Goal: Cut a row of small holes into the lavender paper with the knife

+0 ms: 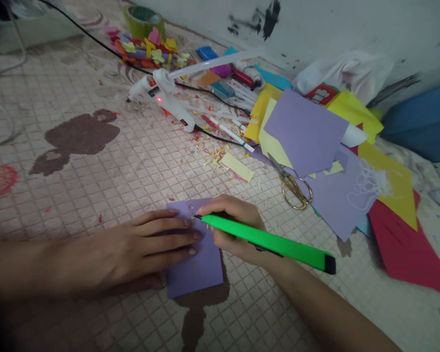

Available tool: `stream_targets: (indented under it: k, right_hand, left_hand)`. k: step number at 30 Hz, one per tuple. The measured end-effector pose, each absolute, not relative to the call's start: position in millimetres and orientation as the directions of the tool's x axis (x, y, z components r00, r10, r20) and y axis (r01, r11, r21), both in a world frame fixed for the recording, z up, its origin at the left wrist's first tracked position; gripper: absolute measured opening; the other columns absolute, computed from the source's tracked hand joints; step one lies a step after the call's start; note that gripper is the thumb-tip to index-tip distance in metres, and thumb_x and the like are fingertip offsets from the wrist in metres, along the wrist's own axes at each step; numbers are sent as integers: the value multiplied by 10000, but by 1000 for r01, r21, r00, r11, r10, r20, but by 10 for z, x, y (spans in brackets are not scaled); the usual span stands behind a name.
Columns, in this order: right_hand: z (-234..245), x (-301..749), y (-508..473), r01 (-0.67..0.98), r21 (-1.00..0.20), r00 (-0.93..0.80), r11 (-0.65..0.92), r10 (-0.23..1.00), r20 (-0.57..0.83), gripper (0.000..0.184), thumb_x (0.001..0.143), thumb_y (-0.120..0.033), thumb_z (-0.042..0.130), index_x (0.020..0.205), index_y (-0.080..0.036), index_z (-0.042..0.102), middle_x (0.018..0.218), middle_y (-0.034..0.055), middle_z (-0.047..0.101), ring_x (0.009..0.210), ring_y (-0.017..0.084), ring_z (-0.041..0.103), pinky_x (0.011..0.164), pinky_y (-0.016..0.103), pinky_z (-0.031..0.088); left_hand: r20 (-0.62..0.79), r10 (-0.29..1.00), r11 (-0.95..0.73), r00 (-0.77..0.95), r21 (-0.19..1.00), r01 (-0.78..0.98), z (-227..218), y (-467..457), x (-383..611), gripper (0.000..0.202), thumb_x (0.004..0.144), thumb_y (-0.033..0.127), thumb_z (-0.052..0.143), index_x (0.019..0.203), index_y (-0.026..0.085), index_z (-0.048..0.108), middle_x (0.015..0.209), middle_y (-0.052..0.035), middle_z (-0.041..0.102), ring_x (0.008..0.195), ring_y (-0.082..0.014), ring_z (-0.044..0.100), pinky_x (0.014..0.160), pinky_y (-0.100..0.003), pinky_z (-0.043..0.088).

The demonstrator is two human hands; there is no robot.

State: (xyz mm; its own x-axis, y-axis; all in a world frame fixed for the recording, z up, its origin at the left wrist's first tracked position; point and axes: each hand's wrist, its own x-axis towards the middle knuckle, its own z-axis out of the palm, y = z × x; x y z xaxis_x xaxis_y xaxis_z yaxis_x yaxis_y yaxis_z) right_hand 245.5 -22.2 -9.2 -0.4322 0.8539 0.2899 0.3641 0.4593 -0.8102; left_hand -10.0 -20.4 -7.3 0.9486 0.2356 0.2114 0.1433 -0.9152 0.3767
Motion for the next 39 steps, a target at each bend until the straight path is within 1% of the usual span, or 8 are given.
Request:
stream_targets:
  k: [5, 9, 12, 15, 18, 25, 32, 39]
  right_hand:
    - [-43, 2414, -211, 361, -805, -444, 472, 845, 296, 285, 810, -47, 578, 974, -258, 677, 887, 3, 741, 807, 155, 691, 718, 296, 562]
    - [-26, 2401, -202, 369, -792, -447, 487, 840, 308, 238, 828, -72, 575, 959, -238, 684, 878, 9, 745, 784, 145, 695, 713, 279, 562]
    - [-38, 2412, -198, 366, -812, -450, 455, 850, 274, 232, 834, -79, 592, 967, -240, 694, 900, 9, 750, 811, 146, 696, 723, 276, 561]
    - [-77, 2429, -198, 344, -844, -400, 412, 877, 265, 200, 832, -106, 618, 945, -248, 702, 889, 7, 743, 806, 152, 691, 716, 285, 559]
    - [-127, 2442, -203, 344, -841, -354, 418, 887, 296, 201, 831, -110, 618, 935, -260, 703, 870, 0, 738, 786, 149, 683, 701, 284, 554]
    - [-119, 2441, -211, 372, -813, -396, 448, 869, 297, 225, 842, -100, 604, 955, -272, 695, 882, -1, 742, 800, 162, 688, 703, 307, 565]
    - [-36, 2414, -210, 384, -783, -444, 490, 841, 308, 256, 822, -68, 588, 969, -254, 683, 879, 5, 736, 784, 148, 684, 695, 287, 557]
    - [-50, 2427, -217, 372, -771, -476, 516, 819, 319, 266, 805, -58, 586, 976, -233, 689, 881, 17, 731, 792, 145, 685, 702, 280, 551]
  left_hand:
    - [234, 235, -912, 943, 388, 131, -73, -205, -96, 404, 1028, 335, 464, 1363, 129, 557, 1468, -86, 531, 1371, -270, 466, 1192, -443, 302]
    - [222, 231, -917, 947, 375, 136, -72, -201, -103, 410, 1038, 341, 432, 1371, 132, 549, 1477, -78, 522, 1386, -272, 448, 1195, -447, 288]
    - [222, 232, -920, 947, 365, 140, -76, -200, -112, 417, 1043, 344, 412, 1380, 137, 540, 1478, -73, 522, 1392, -269, 440, 1197, -437, 281]
    - [220, 228, -922, 949, 362, 137, -79, -206, -113, 423, 1038, 359, 422, 1383, 142, 538, 1486, -67, 514, 1391, -269, 440, 1195, -434, 284]
    - [214, 225, -922, 950, 363, 137, -77, -208, -109, 426, 1033, 357, 436, 1388, 141, 532, 1496, -65, 503, 1388, -275, 443, 1187, -445, 293]
    - [211, 226, -918, 951, 372, 135, -75, -198, -108, 423, 1030, 344, 447, 1385, 133, 535, 1487, -77, 512, 1388, -279, 447, 1183, -448, 299]
    - [216, 228, -920, 949, 367, 137, -70, -208, -94, 420, 1027, 350, 454, 1379, 139, 545, 1473, -71, 528, 1385, -276, 450, 1183, -447, 305]
    - [205, 220, -924, 954, 356, 137, -78, -203, -104, 425, 1036, 355, 429, 1391, 145, 533, 1504, -66, 492, 1400, -264, 428, 1190, -436, 296]
